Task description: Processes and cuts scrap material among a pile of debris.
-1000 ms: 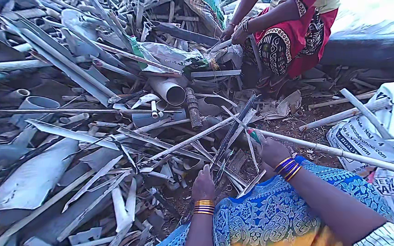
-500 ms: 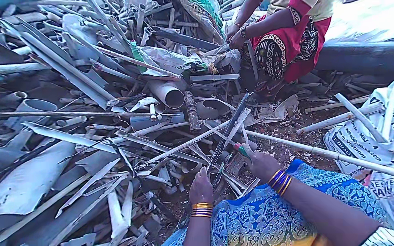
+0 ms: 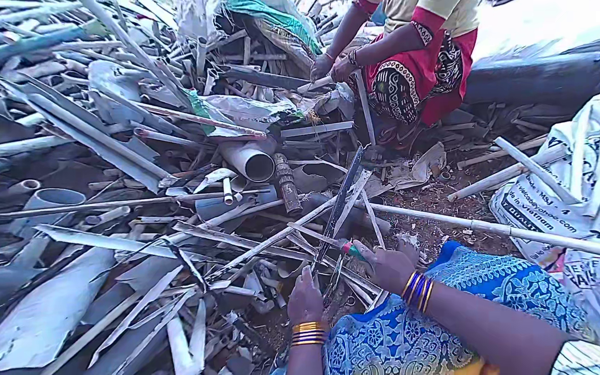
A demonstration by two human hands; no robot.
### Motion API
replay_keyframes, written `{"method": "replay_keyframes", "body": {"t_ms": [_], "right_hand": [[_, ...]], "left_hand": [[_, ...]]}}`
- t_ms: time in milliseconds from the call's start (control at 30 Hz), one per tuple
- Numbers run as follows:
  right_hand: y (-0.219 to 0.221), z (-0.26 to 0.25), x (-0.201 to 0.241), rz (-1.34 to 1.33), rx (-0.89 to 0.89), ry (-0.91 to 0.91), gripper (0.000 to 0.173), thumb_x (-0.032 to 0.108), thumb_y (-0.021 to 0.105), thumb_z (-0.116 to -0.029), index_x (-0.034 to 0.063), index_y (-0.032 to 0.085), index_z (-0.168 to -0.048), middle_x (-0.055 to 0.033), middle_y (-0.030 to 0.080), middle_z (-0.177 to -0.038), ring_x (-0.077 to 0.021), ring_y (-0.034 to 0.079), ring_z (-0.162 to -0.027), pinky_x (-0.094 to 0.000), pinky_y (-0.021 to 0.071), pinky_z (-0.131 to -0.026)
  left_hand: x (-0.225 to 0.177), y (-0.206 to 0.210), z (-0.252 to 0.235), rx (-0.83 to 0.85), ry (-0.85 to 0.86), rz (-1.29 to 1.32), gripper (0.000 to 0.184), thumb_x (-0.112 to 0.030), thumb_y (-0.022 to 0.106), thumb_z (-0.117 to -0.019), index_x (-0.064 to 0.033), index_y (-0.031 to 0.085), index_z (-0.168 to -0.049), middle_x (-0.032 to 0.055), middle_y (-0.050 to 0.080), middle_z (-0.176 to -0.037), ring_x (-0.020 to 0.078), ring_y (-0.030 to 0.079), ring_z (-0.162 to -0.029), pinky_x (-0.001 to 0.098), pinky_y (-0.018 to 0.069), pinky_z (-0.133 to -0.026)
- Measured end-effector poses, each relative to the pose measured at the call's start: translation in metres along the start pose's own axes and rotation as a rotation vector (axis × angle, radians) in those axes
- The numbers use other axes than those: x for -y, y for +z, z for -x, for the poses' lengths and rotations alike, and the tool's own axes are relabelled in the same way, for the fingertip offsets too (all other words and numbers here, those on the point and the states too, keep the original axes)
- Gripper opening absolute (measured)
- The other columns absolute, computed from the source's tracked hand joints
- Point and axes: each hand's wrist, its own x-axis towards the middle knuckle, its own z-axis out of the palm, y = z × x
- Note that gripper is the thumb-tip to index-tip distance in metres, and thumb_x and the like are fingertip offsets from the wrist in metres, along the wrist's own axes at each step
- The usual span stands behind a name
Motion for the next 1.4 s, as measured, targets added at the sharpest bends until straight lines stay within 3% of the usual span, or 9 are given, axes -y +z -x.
{"method": "replay_keyframes", "body": {"t_ms": [200, 433, 667, 867, 933, 1033, 1100, 1300, 1400], "right_hand": [[-0.052, -0.035, -0.055, -0.138, -0.163, 0.397, 0.056, 0.039, 0.033, -0.1125, 0.0176, 0.025, -0.164, -0.025, 0.062, -0.136, -0.043, 0.061, -0.124, -0.0605, 0.0476, -0.1], [-0.008, 0.004, 0.003, 0.002, 0.077, -0.059, 0.058, 0.03, 0.039, -0.1112, 0.0235, 0.02, -0.166, -0.0298, 0.064, -0.121, -0.0483, 0.066, -0.109, -0.0621, 0.0505, -0.09], [-0.049, -0.032, -0.052, -0.149, -0.166, 0.343, 0.058, 0.04, 0.034, -0.1124, 0.0165, 0.025, -0.164, -0.0258, 0.062, -0.134, -0.0439, 0.062, -0.122, -0.0601, 0.048, -0.099], [-0.001, 0.005, 0.009, -0.003, 0.097, -0.068, 0.058, 0.031, 0.038, -0.1118, 0.0234, 0.02, -0.166, -0.0295, 0.065, -0.119, -0.0483, 0.066, -0.107, -0.0619, 0.0509, -0.09], [-0.009, -0.003, -0.002, -0.012, 0.006, -0.025, 0.058, 0.027, 0.041, -0.1098, 0.0227, 0.024, -0.165, -0.0297, 0.065, -0.119, -0.0479, 0.066, -0.106, -0.0613, 0.0506, -0.088], [-0.045, -0.026, -0.037, -0.07, -0.141, 0.286, 0.054, 0.036, 0.037, -0.1121, 0.017, 0.031, -0.162, -0.0263, 0.065, -0.127, -0.0445, 0.064, -0.117, -0.0601, 0.0496, -0.095], [-0.051, -0.03, -0.045, -0.098, -0.148, 0.371, 0.057, 0.038, 0.036, -0.112, 0.0155, 0.027, -0.164, -0.0261, 0.064, -0.13, -0.0442, 0.063, -0.121, -0.0607, 0.0491, -0.097], [-0.01, 0.012, 0.01, 0.016, 0.088, -0.036, 0.058, 0.03, 0.039, -0.1105, 0.0229, 0.023, -0.165, -0.0278, 0.066, -0.118, -0.0473, 0.067, -0.106, -0.0616, 0.0515, -0.088], [-0.027, -0.001, -0.004, 0.018, 0.036, 0.04, 0.057, 0.03, 0.04, -0.1101, 0.0231, 0.024, -0.165, -0.0279, 0.065, -0.122, -0.0468, 0.066, -0.11, -0.0615, 0.0507, -0.09]], "left_hand": [[-0.002, 0.0, 0.007, -0.008, 0.023, -0.034, 0.04, -0.023, 0.046, -0.1105, -0.0122, 0.054, -0.148, 0.0206, 0.067, -0.129, 0.0391, 0.069, -0.112, 0.0548, 0.0556, -0.093], [-0.004, 0.002, 0.003, -0.023, -0.013, 0.011, 0.042, -0.028, 0.047, -0.1105, -0.0118, 0.053, -0.149, 0.0206, 0.066, -0.131, 0.0395, 0.068, -0.114, 0.0563, 0.0541, -0.095], [-0.002, 0.0, 0.008, -0.01, 0.01, -0.042, 0.04, -0.023, 0.045, -0.1108, -0.0112, 0.053, -0.148, 0.0204, 0.066, -0.13, 0.0385, 0.069, -0.113, 0.0544, 0.0552, -0.094], [-0.005, -0.002, 0.003, -0.053, -0.03, -0.007, 0.041, -0.025, 0.046, -0.1103, -0.0078, 0.054, -0.147, 0.0218, 0.066, -0.131, 0.0399, 0.069, -0.113, 0.0556, 0.0549, -0.094], [-0.005, -0.004, 0.003, -0.045, -0.036, -0.026, 0.041, -0.024, 0.045, -0.1106, -0.0066, 0.053, -0.147, 0.0224, 0.065, -0.132, 0.0394, 0.068, -0.114, 0.0548, 0.0548, -0.095], [-0.004, -0.002, 0.008, -0.071, 0.004, -0.071, 0.039, -0.021, 0.046, -0.1101, -0.0059, 0.055, -0.145, 0.0223, 0.067, -0.127, 0.0388, 0.07, -0.11, 0.0526, 0.0561, -0.092], [-0.004, 0.0, 0.01, -0.08, 0.007, -0.085, 0.038, -0.019, 0.046, -0.1097, -0.0067, 0.056, -0.144, 0.0215, 0.068, -0.126, 0.0381, 0.07, -0.11, 0.0519, 0.0562, -0.092], [-0.009, 0.0, 0.004, -0.111, -0.047, -0.052, 0.039, -0.019, 0.046, -0.1099, -0.0041, 0.055, -0.144, 0.0223, 0.066, -0.128, 0.0378, 0.069, -0.112, 0.0503, 0.0559, -0.093], [-0.007, 0.0, 0.006, -0.122, -0.029, -0.069, 0.039, -0.019, 0.045, -0.1101, -0.0048, 0.055, -0.145, 0.0224, 0.066, -0.129, 0.0378, 0.07, -0.111, 0.0504, 0.056, -0.093]]}}
